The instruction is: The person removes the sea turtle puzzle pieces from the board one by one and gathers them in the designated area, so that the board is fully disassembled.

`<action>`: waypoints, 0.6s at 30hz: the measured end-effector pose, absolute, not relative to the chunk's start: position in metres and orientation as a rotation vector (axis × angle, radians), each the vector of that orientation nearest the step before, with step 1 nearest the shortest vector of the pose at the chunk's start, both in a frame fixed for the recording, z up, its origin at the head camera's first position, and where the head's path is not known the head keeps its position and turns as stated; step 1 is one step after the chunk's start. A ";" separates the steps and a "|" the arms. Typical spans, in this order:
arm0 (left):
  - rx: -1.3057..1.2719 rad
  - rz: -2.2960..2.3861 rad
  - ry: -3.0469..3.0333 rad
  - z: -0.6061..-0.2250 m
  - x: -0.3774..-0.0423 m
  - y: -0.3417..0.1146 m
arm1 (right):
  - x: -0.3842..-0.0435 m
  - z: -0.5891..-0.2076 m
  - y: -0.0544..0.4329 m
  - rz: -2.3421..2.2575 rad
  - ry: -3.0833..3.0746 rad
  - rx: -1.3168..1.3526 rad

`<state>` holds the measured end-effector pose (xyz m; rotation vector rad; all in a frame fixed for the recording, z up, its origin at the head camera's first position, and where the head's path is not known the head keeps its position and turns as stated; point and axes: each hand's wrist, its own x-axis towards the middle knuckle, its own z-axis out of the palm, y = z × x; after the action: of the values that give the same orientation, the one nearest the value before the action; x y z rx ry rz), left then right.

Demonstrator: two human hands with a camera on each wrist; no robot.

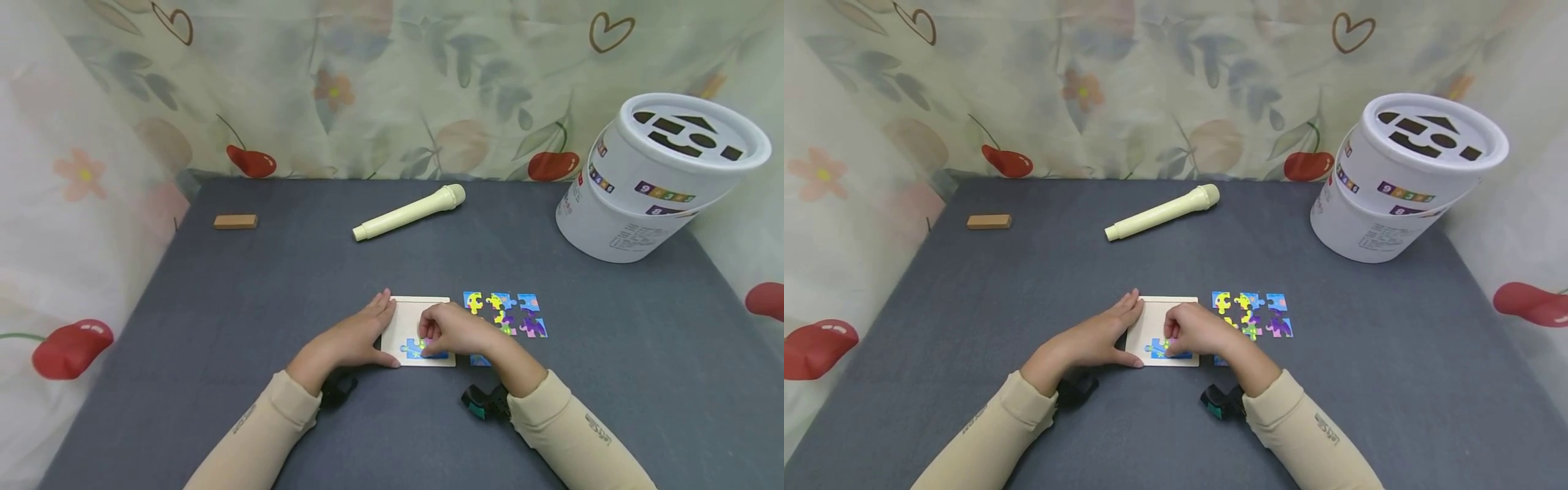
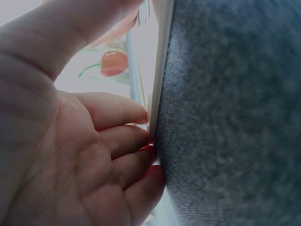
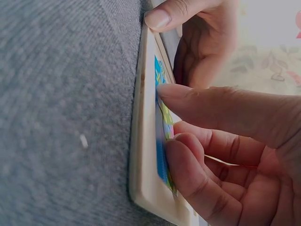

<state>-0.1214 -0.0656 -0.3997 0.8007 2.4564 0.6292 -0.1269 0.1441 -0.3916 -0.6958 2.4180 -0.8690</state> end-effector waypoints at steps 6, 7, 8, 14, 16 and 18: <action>0.800 0.635 2.456 -0.400 -0.121 -0.066 | -0.127 -0.392 0.145 -0.864 2.417 -0.694; 0.800 0.636 2.456 -0.400 -0.121 -0.066 | -0.127 -0.392 0.145 -0.861 2.418 -0.701; 0.801 0.636 2.457 -0.400 -0.121 -0.065 | -0.127 -0.392 0.145 -0.861 2.416 -0.699; 0.792 0.638 2.457 -0.400 -0.121 -0.065 | -0.127 -0.393 0.146 -0.875 2.399 -0.677; 0.785 0.634 2.458 -0.400 -0.121 -0.065 | -0.128 -0.393 0.146 -0.884 2.393 -0.684; 0.782 0.628 2.460 -0.400 -0.121 -0.064 | -0.128 -0.393 0.147 -0.906 2.372 -0.673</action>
<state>-0.1209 -0.0643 -0.3996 0.7820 2.4601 0.6283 -0.1275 0.1467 -0.3934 -0.6730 2.3721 -0.9057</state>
